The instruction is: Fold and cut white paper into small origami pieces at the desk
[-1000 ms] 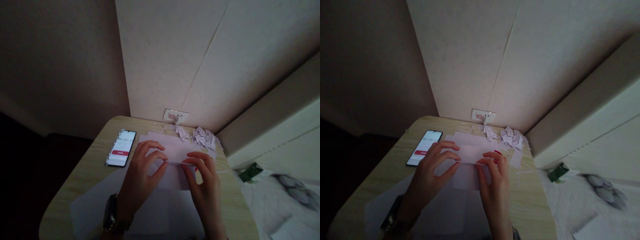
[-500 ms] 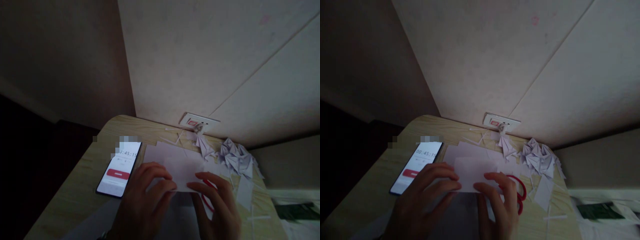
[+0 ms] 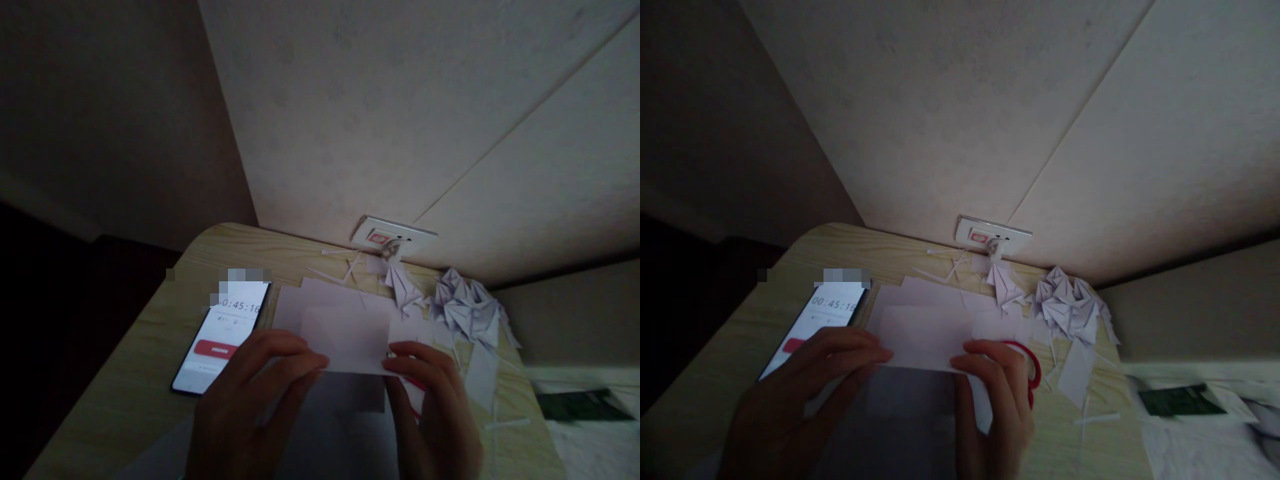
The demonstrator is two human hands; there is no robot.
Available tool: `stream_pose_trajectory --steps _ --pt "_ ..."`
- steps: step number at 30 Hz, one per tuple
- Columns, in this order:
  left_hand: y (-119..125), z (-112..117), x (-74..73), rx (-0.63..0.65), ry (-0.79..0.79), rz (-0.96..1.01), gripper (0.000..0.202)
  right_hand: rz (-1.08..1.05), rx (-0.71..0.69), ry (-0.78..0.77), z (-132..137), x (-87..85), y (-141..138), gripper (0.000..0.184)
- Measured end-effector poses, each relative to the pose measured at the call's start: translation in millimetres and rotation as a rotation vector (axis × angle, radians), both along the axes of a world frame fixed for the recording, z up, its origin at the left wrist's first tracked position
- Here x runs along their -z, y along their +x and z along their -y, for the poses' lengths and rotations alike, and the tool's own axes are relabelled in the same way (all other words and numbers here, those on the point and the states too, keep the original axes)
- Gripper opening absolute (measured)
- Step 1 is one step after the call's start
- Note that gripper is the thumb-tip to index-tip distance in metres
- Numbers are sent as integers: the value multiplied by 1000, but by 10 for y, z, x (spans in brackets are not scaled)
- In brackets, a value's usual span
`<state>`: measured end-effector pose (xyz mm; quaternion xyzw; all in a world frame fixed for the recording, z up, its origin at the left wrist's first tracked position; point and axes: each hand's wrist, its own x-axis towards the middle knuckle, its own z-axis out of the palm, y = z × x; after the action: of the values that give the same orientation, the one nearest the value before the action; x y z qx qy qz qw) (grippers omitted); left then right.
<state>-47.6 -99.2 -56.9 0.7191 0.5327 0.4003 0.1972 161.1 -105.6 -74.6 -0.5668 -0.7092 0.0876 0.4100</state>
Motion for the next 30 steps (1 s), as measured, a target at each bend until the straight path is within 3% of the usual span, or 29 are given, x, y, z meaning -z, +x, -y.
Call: stream_pose_trajectory --steps 4,10,23,27,30 --pt "57 -3 2 -94 91 -29 19 -57 28 11 80 -90 -73 15" --pt "211 144 -194 22 296 -112 11 -177 17 71 295 -254 -154 19" --pt "476 1071 -759 101 497 -178 16 -278 -108 264 1177 -727 -74 19" --pt "514 1351 -930 63 509 -61 10 -433 -88 336 1465 -932 36 13" --pt "508 1535 -1058 26 428 78 4 -597 -69 356 1658 -1077 145 14"
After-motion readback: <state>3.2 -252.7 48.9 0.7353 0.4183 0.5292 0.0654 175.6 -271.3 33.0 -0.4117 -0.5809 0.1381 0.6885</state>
